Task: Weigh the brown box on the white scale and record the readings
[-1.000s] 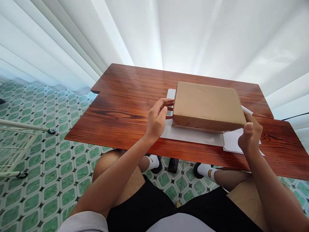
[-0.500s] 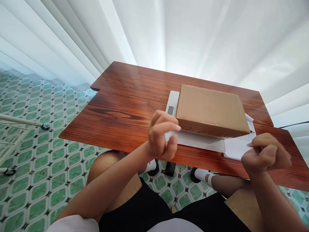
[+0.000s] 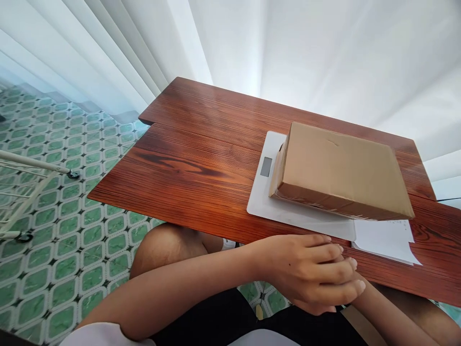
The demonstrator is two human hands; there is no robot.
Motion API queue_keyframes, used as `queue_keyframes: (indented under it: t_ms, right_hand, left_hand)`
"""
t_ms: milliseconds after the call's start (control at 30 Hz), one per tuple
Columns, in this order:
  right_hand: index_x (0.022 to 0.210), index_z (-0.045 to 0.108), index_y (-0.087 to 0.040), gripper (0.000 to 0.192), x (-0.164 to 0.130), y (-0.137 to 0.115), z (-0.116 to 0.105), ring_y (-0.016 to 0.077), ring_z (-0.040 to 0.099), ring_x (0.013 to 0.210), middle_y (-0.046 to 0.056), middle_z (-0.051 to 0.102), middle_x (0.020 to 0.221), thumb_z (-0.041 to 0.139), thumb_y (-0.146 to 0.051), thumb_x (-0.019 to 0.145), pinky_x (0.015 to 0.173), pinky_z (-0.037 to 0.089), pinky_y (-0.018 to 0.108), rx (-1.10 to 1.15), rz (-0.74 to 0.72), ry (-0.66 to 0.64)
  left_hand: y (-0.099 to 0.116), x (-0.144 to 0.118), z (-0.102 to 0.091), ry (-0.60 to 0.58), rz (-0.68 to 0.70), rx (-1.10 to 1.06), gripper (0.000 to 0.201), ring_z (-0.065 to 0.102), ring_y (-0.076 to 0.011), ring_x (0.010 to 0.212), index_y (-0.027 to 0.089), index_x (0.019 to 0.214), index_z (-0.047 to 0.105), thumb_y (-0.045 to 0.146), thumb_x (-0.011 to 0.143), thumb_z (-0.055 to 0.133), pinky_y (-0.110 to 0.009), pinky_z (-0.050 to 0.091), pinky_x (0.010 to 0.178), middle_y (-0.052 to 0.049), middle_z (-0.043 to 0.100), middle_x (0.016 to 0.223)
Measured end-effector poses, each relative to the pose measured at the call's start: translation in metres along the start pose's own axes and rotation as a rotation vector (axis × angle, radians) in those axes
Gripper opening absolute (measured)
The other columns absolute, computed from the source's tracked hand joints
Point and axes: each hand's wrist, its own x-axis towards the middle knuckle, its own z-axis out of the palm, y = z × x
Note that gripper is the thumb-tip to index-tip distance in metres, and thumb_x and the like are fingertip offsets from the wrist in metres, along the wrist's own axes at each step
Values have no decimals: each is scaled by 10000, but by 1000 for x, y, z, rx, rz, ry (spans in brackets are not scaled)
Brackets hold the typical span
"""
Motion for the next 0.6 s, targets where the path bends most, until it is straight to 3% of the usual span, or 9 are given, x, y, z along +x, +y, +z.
queue_keyframes:
  t_ms: [133,233,300,367,433,600]
  right_hand:
    - [1203,685,-453,372,-8,-4,11,343,723,823,51,749,894,642,-457,834,476,525,443,62,58,7]
    - [1483,362,-578,689,-18,-9,31,350,702,1031,4,713,1149,624,-401,871,533,575,455,208,82,59]
    - [1523,96,-636,791,-25,-12,42,340,651,1172,-42,636,1306,544,-376,924,578,599,478,294,101,101]
    - [1494,-23,-662,822,-33,-13,46,329,608,1247,-89,568,1398,488,-322,949,613,612,503,353,150,123]
    - [1468,27,-694,874,-39,-10,40,318,621,1233,-134,558,1412,521,-223,923,630,618,506,410,224,124]
    - [1324,438,-698,822,-43,11,13,277,707,1093,-215,707,1143,690,-125,792,598,582,420,562,269,-8]
  left_hand:
    - [0,-2,-4,-48,-3,1,531,655,-248,1093,143,1285,660,478,1007,357,-379,524,988,-107,688,1256]
    - [2,-2,-7,-131,-33,-48,538,650,-269,1136,163,1333,640,475,1002,353,-407,524,991,-110,673,1292]
    - [4,-1,-11,-187,-47,-69,522,633,-284,1183,187,1351,633,466,995,371,-433,529,988,-101,651,1335]
    - [5,0,-14,-230,-52,-81,499,614,-291,1221,210,1364,626,442,986,397,-459,536,985,-78,635,1364]
    - [5,2,-18,-259,-60,-89,488,602,-288,1244,221,1370,621,423,978,412,-470,539,988,-58,633,1367]
    - [1,3,-21,-332,-80,-120,516,654,-251,1156,199,1372,621,466,957,471,-404,550,965,-81,667,1313]
